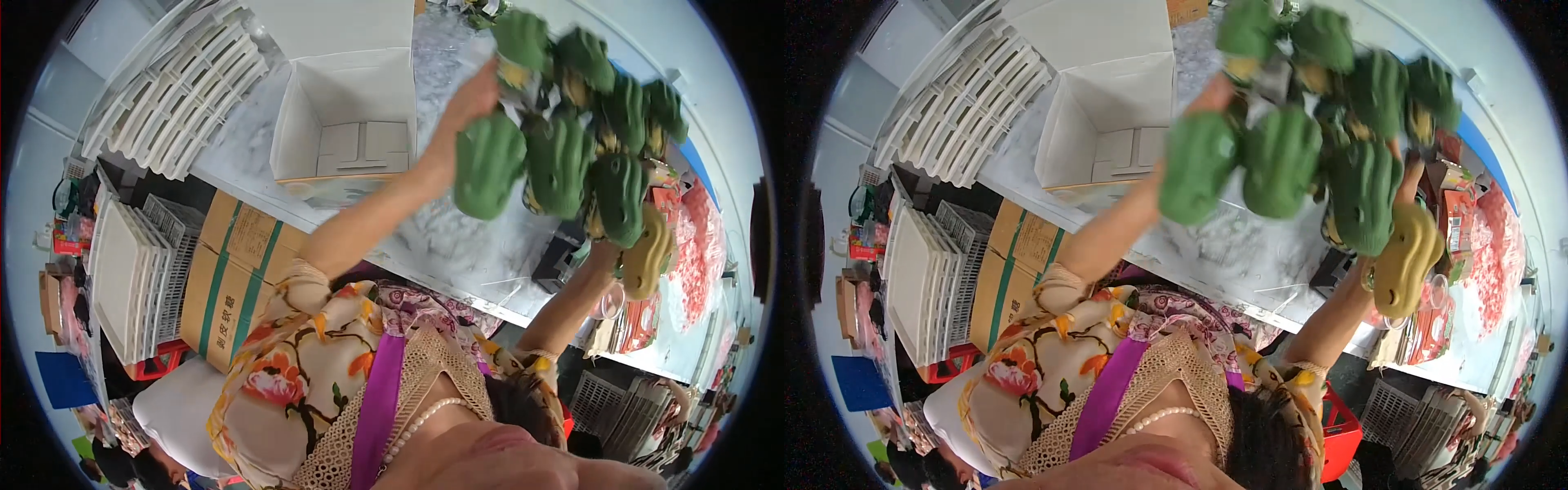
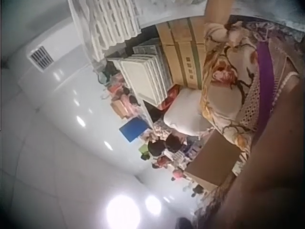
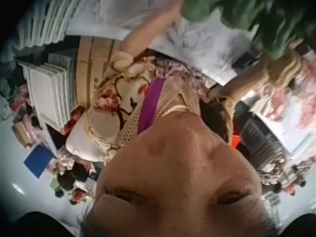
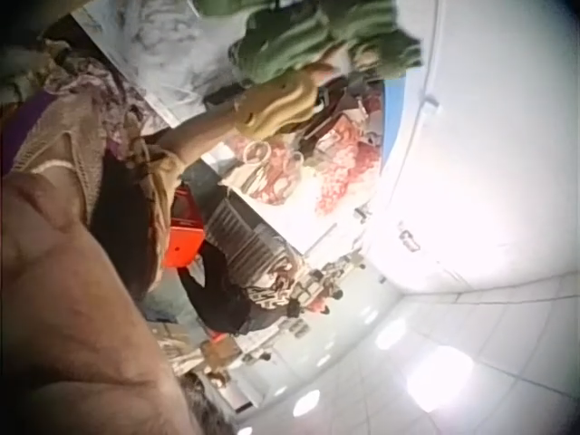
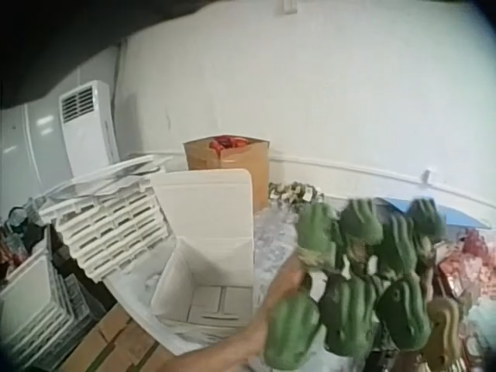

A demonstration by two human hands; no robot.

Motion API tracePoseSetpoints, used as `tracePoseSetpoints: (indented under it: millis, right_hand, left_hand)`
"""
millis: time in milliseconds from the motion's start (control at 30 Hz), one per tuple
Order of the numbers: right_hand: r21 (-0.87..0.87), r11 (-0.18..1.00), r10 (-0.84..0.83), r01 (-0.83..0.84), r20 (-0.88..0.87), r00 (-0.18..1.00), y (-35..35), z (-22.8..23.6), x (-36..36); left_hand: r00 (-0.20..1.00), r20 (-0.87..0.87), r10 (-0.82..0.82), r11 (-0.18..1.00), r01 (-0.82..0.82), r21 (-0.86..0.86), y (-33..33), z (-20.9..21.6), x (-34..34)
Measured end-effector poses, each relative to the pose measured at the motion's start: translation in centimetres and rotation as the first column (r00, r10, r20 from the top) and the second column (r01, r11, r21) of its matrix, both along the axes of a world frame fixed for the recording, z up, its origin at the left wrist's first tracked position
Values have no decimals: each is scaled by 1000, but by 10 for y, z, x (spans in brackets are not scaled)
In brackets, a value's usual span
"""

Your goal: Packaging toy dinosaur figurines into plastic trays and placing them into cardboard boxes.

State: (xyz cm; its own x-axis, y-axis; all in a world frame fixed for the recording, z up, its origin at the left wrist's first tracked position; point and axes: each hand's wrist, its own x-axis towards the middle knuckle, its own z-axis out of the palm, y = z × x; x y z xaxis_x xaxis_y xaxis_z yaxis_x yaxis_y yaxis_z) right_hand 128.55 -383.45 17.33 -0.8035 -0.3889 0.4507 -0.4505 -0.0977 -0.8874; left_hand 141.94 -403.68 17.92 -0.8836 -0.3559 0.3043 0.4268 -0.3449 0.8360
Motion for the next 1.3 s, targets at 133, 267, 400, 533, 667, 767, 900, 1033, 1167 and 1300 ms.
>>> tracePoseSetpoints:
  millis: [133, 267, 400, 533, 667, 767, 900, 1033, 1167, 1300]
  right_hand:
    - [96, 994, 64, -53, -116, 991, -58, 80, 54]
    - [337, 934, 76, 118, -510, 857, -92, 110, 113]
    - [361, 932, 120, -3, -304, 945, -146, 116, 146]
    - [493, 870, 112, 22, -242, 964, -178, 104, 155]
    - [469, 883, 94, 37, -252, 963, -193, 79, 158]
    - [447, 894, 143, -24, -234, 962, -196, 74, 167]
    - [304, 952, 59, 44, -322, 945, -191, 72, 180]
    - [242, 970, 112, -25, -355, 928, -181, 82, 172]
    - [153, 952, 283, -265, -111, 953, -181, 70, 151]
    - [75, 945, 319, -317, -3, 948, -193, 45, 151]
  left_hand:
    - [947, -163, 278, 910, -314, -270, -57, 24, 66]
    - [948, -193, 255, 933, -293, -208, -175, -23, 85]
    - [912, 27, 409, 845, -367, -388, -232, -39, 126]
    - [798, 388, 460, 864, -503, 11, -227, -5, 148]
    - [815, 403, 417, 832, -521, 192, -213, 19, 154]
    - [919, 262, 294, 903, -357, 238, -255, -10, 178]
    - [937, 10, 349, 929, -344, -134, -221, 6, 184]
    - [972, -100, 211, 939, -230, -255, -204, 29, 203]
    - [570, 501, 651, 689, -720, -76, -184, 57, 217]
    - [659, 424, 621, 770, -613, -177, -205, 61, 240]
